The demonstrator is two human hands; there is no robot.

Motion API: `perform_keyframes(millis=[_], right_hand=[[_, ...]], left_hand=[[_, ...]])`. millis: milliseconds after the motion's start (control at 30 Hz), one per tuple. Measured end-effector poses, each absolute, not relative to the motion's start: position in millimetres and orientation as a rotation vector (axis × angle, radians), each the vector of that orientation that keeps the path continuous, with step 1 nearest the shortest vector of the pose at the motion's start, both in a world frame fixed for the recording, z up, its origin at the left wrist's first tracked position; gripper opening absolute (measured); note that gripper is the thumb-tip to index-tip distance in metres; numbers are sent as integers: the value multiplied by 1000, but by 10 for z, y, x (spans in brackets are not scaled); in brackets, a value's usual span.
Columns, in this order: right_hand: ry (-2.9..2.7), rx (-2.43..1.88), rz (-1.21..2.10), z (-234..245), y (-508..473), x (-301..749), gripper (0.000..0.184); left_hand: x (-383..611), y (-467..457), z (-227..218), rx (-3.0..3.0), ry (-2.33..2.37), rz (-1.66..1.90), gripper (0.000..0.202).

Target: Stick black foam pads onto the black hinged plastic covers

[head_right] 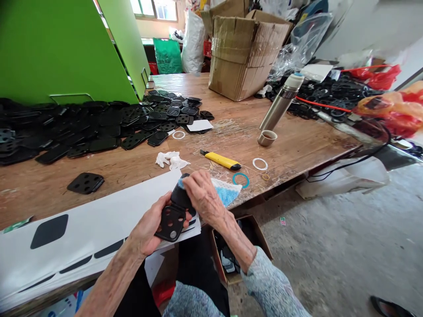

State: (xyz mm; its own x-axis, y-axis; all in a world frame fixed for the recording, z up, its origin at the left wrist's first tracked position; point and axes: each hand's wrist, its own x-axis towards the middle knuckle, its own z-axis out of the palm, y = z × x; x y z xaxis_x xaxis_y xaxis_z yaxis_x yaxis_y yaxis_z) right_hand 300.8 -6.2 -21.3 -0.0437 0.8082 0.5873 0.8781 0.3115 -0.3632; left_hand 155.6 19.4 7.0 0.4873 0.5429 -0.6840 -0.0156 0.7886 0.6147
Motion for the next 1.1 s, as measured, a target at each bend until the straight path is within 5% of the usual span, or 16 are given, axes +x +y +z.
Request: perform_keyframes(millis=[733,1100], right_hand=[[-1711,-1484,-126,-288,-199,2971,15],[-2016,-1748,-97,-70,359,3469,44]], left_hand=[[1457,215,77,617,1047,374,42],[949,315,193,464,1132,584,37]])
